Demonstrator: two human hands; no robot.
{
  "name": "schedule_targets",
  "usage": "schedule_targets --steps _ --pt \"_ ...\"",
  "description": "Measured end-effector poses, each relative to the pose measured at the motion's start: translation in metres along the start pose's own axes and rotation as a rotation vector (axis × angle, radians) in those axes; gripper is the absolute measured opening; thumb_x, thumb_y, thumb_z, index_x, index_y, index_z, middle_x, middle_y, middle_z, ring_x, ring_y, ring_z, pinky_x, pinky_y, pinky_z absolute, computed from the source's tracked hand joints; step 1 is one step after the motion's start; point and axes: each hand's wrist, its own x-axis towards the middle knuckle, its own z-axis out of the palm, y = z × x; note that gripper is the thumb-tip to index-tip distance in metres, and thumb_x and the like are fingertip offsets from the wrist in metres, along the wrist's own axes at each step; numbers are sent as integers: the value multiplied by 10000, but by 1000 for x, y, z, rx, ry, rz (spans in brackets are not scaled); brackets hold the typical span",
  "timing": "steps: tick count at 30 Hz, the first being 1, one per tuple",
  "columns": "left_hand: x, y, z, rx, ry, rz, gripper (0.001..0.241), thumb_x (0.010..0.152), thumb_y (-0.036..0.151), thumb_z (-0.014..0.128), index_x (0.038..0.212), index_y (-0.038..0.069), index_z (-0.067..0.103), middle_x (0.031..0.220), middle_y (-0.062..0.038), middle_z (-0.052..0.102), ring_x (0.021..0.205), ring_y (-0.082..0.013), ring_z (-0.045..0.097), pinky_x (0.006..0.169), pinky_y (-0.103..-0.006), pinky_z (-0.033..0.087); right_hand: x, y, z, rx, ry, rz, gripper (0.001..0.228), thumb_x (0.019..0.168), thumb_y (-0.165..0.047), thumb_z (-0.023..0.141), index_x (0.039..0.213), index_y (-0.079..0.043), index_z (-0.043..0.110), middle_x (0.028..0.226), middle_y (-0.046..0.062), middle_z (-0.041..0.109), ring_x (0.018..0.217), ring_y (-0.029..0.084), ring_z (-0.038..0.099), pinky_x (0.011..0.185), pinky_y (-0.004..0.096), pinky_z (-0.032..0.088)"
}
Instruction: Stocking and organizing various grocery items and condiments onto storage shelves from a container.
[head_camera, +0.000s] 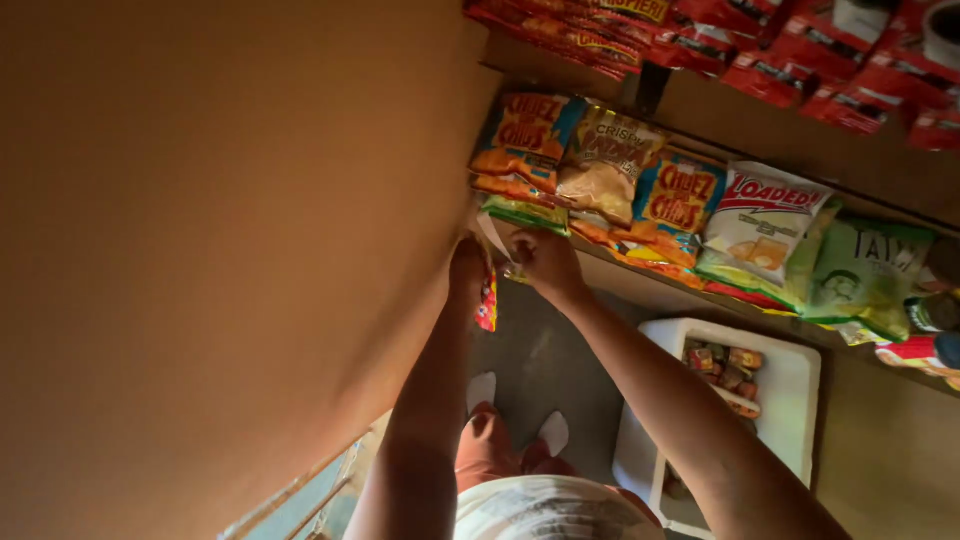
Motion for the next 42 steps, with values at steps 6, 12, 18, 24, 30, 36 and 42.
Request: schedule_targets --steps 6,12,18,24,30,36,42 --pt "22 -12 4 -10 23 261 435 1012 330 579 1290 -4 599 1152 -119 667 998 -180 640 861 -351 514 36 -4 12 -358 -38 -86 80 926 -152 674 964 -119 736 916 122 757 863 312 742 742 433 573" --pt "21 8 -1 56 27 396 294 1013 216 634 1223 10 646 1067 -85 721 944 -145 687 843 -337 544 57 0 20 -555 8 -352 193 890 -222 704 1065 -186 778 925 159 740 848 348 710 722 479 569" --pt "-4 38 -5 164 -33 258 276 1064 286 607 1192 58 697 900 -130 727 821 -207 672 758 -381 546 61 -1 22 -668 -71 -355 186 911 -243 670 1050 -183 777 955 142 746 903 333 723 784 472 577" --pt "-25 50 -5 346 52 306 274 994 302 625 1210 144 684 925 -79 756 869 -187 718 791 -354 554 60 3 24 -646 -115 -353 178 867 -230 669 990 -164 779 895 153 737 844 360 716 723 503 562" --pt "-19 35 -8 325 35 306 261 1004 331 630 1207 179 693 964 -88 759 901 -211 721 826 -364 552 58 -3 19 -623 -214 -292 84 835 -196 669 866 -170 742 865 119 733 843 338 723 744 485 569" --pt "-31 54 -11 429 48 275 246 1009 324 622 1215 204 688 944 -90 753 866 -221 726 794 -375 562 54 -3 24 -524 -153 -216 113 861 -149 653 933 -157 740 856 149 723 806 360 717 705 502 560" --pt "-22 37 -13 436 61 350 280 1011 289 600 1237 144 677 975 -112 751 877 -222 728 793 -371 565 52 -1 21 -390 -45 -205 159 896 -169 645 999 -100 745 860 201 721 775 408 701 714 523 561"
